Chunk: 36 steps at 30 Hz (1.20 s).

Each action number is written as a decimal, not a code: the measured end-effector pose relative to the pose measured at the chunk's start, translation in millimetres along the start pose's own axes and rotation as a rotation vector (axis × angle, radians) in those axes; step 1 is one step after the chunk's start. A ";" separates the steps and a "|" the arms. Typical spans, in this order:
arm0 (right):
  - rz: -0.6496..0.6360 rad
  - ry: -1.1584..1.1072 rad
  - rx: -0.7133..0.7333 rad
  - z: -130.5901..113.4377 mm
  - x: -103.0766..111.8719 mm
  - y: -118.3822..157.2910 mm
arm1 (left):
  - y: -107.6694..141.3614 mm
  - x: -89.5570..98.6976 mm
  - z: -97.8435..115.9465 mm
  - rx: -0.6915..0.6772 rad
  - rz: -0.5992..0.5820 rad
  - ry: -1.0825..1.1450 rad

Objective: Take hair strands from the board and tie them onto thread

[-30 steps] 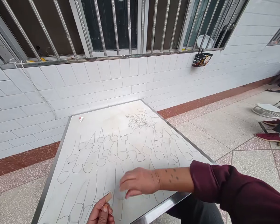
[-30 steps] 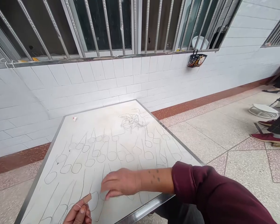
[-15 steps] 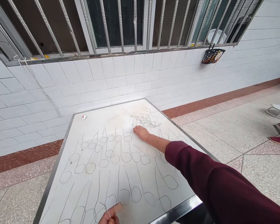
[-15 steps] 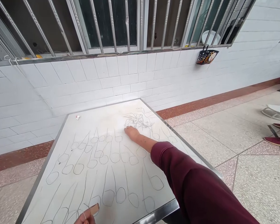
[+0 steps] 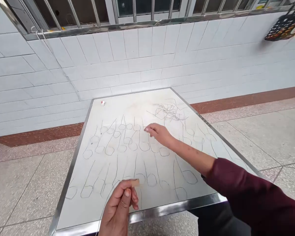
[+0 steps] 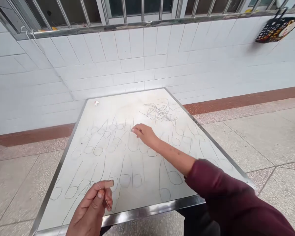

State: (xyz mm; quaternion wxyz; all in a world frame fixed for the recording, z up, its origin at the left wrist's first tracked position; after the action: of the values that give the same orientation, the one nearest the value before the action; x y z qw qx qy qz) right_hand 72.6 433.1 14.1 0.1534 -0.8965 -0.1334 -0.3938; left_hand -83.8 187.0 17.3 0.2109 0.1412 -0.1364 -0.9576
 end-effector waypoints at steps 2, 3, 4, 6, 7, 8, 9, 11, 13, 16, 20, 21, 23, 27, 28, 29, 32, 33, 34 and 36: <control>-0.126 -0.445 0.035 -31.1 -6.5 69.5 | 6.8 -6.8 11.5 -0.055 -0.047 -0.021; -0.157 -0.597 0.045 -44.1 -7.9 102.4 | 10.8 -8.9 15.0 -0.078 -0.054 -0.008; -0.163 -0.693 0.038 -54.0 -9.6 131.5 | 15.4 -10.9 17.1 -0.093 -0.057 0.018; -0.203 -0.810 -0.013 -67.5 -18.2 175.1 | 25.4 -14.6 17.6 -0.098 -0.059 0.099; -0.246 -0.849 -0.037 -72.7 -24.4 189.5 | 30.4 -16.3 16.5 -0.089 -0.061 0.143; -0.264 -0.876 -0.052 -76.6 -29.0 199.1 | 34.9 -17.7 15.2 -0.078 -0.060 0.186; -0.267 -0.893 -0.060 -79.7 -32.1 205.1 | 39.0 -18.6 13.8 -0.068 -0.054 0.224; -0.199 -0.881 -0.043 -83.5 -31.2 211.3 | 45.8 -18.8 11.2 -0.058 -0.032 0.281; -0.092 -0.833 0.002 -87.2 -24.1 217.1 | 51.6 -17.2 8.9 -0.057 0.001 0.324; 0.035 -0.922 -0.018 -92.5 -13.1 230.6 | 60.5 -13.1 5.8 -0.059 0.047 0.378; 0.080 -1.284 -0.233 -96.7 -11.1 247.4 | 75.3 -10.8 4.6 -0.083 0.045 0.382; 0.066 -1.349 -0.274 -98.3 -11.8 250.3 | 79.2 -11.1 4.7 -0.085 0.042 0.374; 0.056 -1.450 -0.331 -100.8 -11.6 254.7 | 86.7 -12.4 5.0 -0.086 0.041 0.369; 0.099 -1.613 -0.426 -102.5 -8.1 263.4 | 100.7 -15.9 6.8 -0.087 0.041 0.394; 0.085 -1.647 -0.448 -104.0 -8.1 265.9 | 103.9 -16.0 7.3 -0.089 0.048 0.406; 0.058 -1.670 -0.460 -106.3 -8.3 268.4 | 106.9 -15.6 7.8 -0.091 0.059 0.420; -0.058 -1.661 -0.424 -116.6 -8.5 275.6 | 114.9 -12.9 8.9 -0.092 0.077 0.446; -0.091 -1.645 -0.397 -120.2 -8.2 277.9 | 117.0 -12.1 9.0 -0.089 0.071 0.445; -0.113 -1.629 -0.367 -123.3 -7.5 280.0 | 118.9 -11.2 9.0 -0.085 0.063 0.441; -0.113 -1.596 -0.304 -127.6 -4.9 283.7 | 121.8 -9.2 9.1 -0.084 0.053 0.429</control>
State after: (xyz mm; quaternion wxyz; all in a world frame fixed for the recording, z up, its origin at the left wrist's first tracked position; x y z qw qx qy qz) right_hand 86.6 123.8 44.2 -0.1314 -0.9101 -0.1925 0.3428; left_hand -34.3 86.4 66.8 0.2660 0.3291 -0.0521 -0.9046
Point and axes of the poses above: each hand's wrist, its own y-axis away from the middle knuckle, its own x-axis out of the back of the hand, z = x × y, the point moved 5 cm from there along -y, towards the middle knuckle, and after that the axes turned 7 degrees about z, right-handed, at the moved point
